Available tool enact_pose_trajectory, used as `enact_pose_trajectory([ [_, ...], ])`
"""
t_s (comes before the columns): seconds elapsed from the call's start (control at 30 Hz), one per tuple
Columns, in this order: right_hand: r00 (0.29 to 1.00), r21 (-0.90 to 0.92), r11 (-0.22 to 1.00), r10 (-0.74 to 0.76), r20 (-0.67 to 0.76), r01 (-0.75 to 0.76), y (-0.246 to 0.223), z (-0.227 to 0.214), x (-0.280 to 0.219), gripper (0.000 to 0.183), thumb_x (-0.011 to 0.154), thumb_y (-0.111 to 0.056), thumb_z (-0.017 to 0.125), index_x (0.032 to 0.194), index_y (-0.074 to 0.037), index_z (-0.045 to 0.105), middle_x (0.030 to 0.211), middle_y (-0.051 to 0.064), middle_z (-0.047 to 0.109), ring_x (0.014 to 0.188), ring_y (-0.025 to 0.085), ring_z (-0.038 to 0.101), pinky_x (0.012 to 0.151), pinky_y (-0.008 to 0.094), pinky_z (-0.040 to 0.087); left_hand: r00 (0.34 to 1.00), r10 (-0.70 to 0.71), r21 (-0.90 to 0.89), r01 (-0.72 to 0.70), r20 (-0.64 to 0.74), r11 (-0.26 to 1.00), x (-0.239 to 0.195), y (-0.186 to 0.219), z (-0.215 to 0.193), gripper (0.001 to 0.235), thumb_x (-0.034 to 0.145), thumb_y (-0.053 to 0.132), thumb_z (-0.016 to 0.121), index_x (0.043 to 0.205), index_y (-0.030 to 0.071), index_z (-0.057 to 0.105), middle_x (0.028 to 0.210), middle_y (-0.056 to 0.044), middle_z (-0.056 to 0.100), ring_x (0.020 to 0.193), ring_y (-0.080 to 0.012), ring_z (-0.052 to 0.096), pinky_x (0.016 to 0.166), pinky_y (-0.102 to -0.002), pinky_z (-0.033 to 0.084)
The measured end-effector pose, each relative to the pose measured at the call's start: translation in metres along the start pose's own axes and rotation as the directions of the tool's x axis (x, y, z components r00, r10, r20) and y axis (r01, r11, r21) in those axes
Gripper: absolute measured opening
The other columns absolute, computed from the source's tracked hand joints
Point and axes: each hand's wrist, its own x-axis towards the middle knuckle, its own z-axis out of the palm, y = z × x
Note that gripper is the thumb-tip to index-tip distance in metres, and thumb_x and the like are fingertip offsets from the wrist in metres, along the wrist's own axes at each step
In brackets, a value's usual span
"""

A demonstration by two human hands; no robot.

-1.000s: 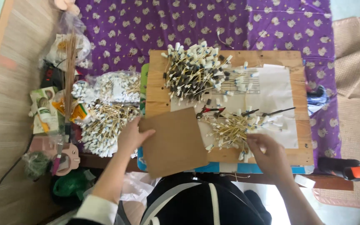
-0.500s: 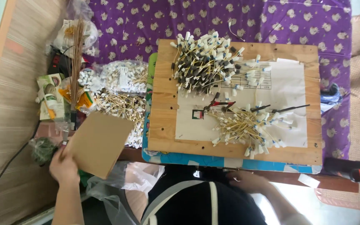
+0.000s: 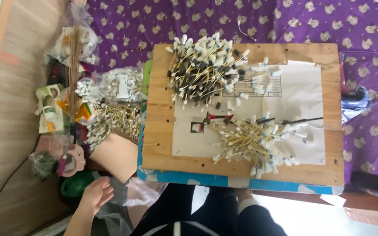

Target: Assembling small plastic components onto wire stems at a manual workstation

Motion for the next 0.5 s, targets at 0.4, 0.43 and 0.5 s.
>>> enact_pose_trajectory([
  [0.4,0.983,0.12,0.992,-0.015,-0.182,0.037,-0.146,-0.026,-0.058,0.04,0.078,-0.025,0.068,0.117,-0.021,0.063,0.128,0.003,0.056,0.119,0.021,0.052,0.103,0.036,0.036,0.997,0.052,0.115,-0.058,0.058,0.992,-0.049,0.023,0.009,0.056,0.094,0.025,0.056,0.146,0.009,0.041,0.142,-0.016,0.049,0.126,-0.0382,0.05,0.114,-0.051,0.04],
  [0.43,0.981,0.129,0.991,-0.009,-0.195,0.035,-0.154,-0.036,-0.073,0.039,0.077,-0.025,0.069,0.116,-0.02,0.064,0.127,0.003,0.058,0.117,0.021,0.053,0.102,0.036,0.036,0.997,0.052,0.117,-0.059,0.06,0.991,-0.047,0.025,0.012,0.056,0.094,0.025,0.056,0.146,0.009,0.041,0.142,-0.016,0.049,0.126,-0.0382,0.05,0.114,-0.051,0.04],
  [0.5,0.978,0.143,0.99,0.012,-0.206,0.018,-0.162,-0.051,-0.115,0.037,0.077,-0.024,0.07,0.113,-0.02,0.066,0.124,0.002,0.06,0.115,0.021,0.055,0.101,0.035,0.038,0.995,0.083,0.161,-0.09,0.05,0.983,-0.045,0.021,0.01,0.049,0.097,0.025,0.055,0.141,0.004,0.046,0.135,-0.018,0.054,0.123,-0.0365,0.053,0.111,-0.049,0.043],
])
